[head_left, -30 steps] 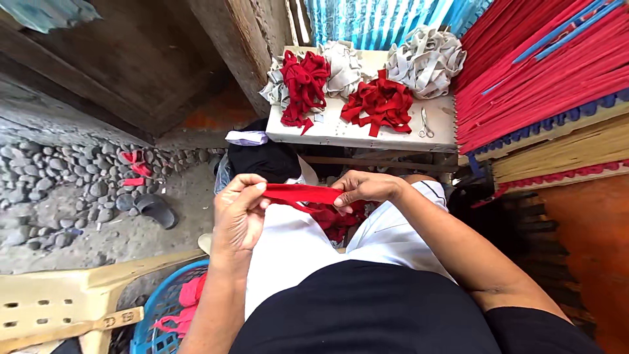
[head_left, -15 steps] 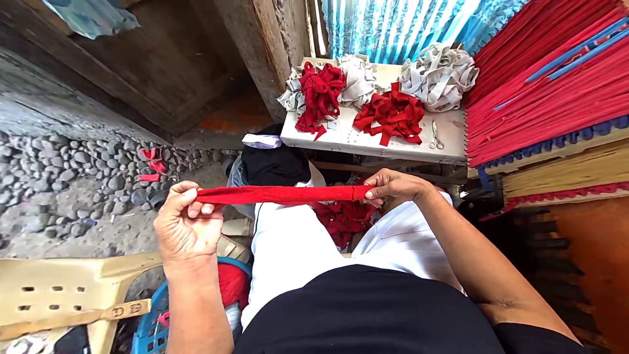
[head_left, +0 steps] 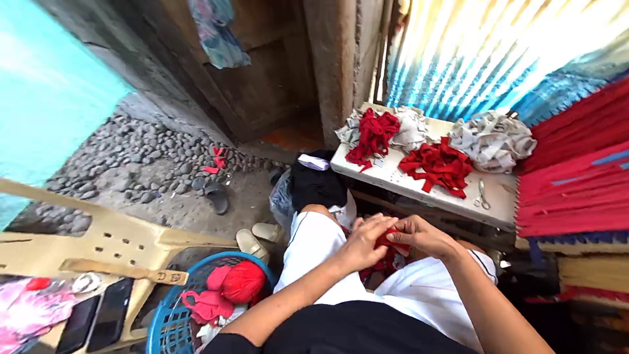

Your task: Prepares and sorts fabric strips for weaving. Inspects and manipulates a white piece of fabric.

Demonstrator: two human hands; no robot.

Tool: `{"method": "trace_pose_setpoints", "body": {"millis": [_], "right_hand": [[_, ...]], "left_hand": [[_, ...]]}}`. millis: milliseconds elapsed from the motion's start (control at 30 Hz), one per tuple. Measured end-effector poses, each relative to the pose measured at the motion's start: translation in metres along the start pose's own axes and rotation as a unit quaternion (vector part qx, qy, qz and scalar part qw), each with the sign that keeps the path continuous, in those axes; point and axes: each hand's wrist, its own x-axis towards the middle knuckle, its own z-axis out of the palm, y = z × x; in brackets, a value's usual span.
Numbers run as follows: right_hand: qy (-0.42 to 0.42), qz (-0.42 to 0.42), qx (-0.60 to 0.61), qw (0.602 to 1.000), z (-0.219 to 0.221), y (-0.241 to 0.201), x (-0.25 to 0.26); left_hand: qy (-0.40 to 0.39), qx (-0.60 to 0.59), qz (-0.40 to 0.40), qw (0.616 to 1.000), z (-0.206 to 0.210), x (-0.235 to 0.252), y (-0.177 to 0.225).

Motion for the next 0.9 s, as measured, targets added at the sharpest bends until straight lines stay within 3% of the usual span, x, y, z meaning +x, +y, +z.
{"method": "trace_pose_setpoints", "body": {"millis": [133,267,433,567,700,800,900], "right_hand": [[-0.008,-0.015,0.022,1.000,0.002,0.000,0.000],[-0.013,-0.017,0.047,0.999,-0.001,0.000,0.001],[-0.006,-0.007,0.053,0.999,-0.004,-0.001,-0.009],[0.023,0.000,0.081,0.996,-0.003,-0.003,-0.029],[0.050,-0.038,0.107,0.992,-0.011,-0.007,-0.055],[0.091,-0.077,0.104,0.987,-0.020,-0.013,-0.075],[0.167,-0.118,0.076,0.976,-0.026,-0.026,-0.092]], "left_hand": [[-0.028,-0.023,-0.012,0.999,0.004,0.004,-0.001],[0.048,0.074,0.067,0.994,0.015,0.001,-0.016],[0.111,0.055,-0.075,0.990,-0.020,0.015,-0.040],[0.102,0.105,-0.170,0.975,-0.047,0.018,-0.075],[0.116,0.014,-0.244,0.963,-0.070,0.021,-0.106],[0.144,-0.051,-0.245,0.957,-0.079,0.025,-0.118],[0.113,0.019,-0.218,0.969,-0.078,0.032,-0.111]]}}
